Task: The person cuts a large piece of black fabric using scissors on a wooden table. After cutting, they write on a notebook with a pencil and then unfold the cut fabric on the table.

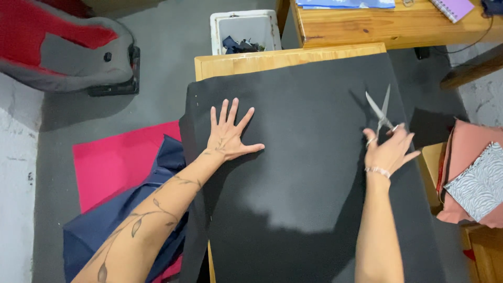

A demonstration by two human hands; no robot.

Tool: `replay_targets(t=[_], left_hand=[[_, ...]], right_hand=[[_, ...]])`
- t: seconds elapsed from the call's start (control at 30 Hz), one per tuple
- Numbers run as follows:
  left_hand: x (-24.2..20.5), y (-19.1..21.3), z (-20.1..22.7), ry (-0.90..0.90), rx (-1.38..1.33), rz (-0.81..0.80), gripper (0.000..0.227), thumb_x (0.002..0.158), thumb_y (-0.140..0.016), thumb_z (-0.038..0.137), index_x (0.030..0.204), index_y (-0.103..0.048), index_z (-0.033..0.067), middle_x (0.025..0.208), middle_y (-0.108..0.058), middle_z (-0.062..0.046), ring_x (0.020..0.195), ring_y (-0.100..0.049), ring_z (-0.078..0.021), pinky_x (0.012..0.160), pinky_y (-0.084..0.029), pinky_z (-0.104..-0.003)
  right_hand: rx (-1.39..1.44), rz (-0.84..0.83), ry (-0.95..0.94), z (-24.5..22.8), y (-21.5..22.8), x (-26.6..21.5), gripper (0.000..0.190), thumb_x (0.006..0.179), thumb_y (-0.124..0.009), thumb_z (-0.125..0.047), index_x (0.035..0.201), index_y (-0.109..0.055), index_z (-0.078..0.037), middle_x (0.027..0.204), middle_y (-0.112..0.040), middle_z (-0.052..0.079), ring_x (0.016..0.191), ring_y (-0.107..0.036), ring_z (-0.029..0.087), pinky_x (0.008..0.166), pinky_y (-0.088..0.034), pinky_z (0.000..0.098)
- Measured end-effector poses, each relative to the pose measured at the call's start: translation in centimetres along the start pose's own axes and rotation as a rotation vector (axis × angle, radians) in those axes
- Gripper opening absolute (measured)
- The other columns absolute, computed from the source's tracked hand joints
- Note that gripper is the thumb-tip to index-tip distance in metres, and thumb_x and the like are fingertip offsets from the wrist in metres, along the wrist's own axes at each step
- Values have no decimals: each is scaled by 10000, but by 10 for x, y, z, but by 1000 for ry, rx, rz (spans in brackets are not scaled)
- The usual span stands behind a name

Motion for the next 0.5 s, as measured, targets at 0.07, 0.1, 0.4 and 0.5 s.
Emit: replay_targets(t=[0.07,0.1,0.4,0.5], left_hand=[[10,19,0,28,-46,-128,1136,691,-432,983,1622,-248,359,1697,-118,-188,1546,-86,-437,1188,-55,-662],[14,27,0,50,-92,-257,1114,688,-431,963,1615,-244,373,1703,-92,-164,1542,-99,-422,1185,-73,-633],[-105,40,28,-128,-387,173,673,940,-687,401,1495,-468,91,1587,-366,-296,1475,-363,-478,1191,-279,-648],[-196,66,66,-158,-359,60,713,894,-699,421,1492,-489,95,1623,-317,-267,1512,-298,-437,1191,-230,-657]], right_hand=[[33,-40,-27,-21,21,-37,937,943,-723,-578,1504,-430,113,1352,-578,252,1463,-290,528,1062,-70,809],[65,-78,-60,-31,31,-57,944,933,-680,-615,1503,-432,96,1375,-562,266,1455,-285,548,1056,-82,823],[90,-25,-25,46,37,-152,653,988,-727,-450,1313,-548,87,1529,-539,247,1467,-357,502,1195,-146,653],[85,-10,-5,70,40,-164,677,1004,-746,-404,1406,-543,102,1351,-630,227,1467,-384,488,1179,-145,683]])
Point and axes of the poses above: each hand's wrist, its own x-axis towards the middle knuckle, its own y-axis out of the back of the hand, z = x × y, the point moved 3 cm from there along x, towards the middle knuckle
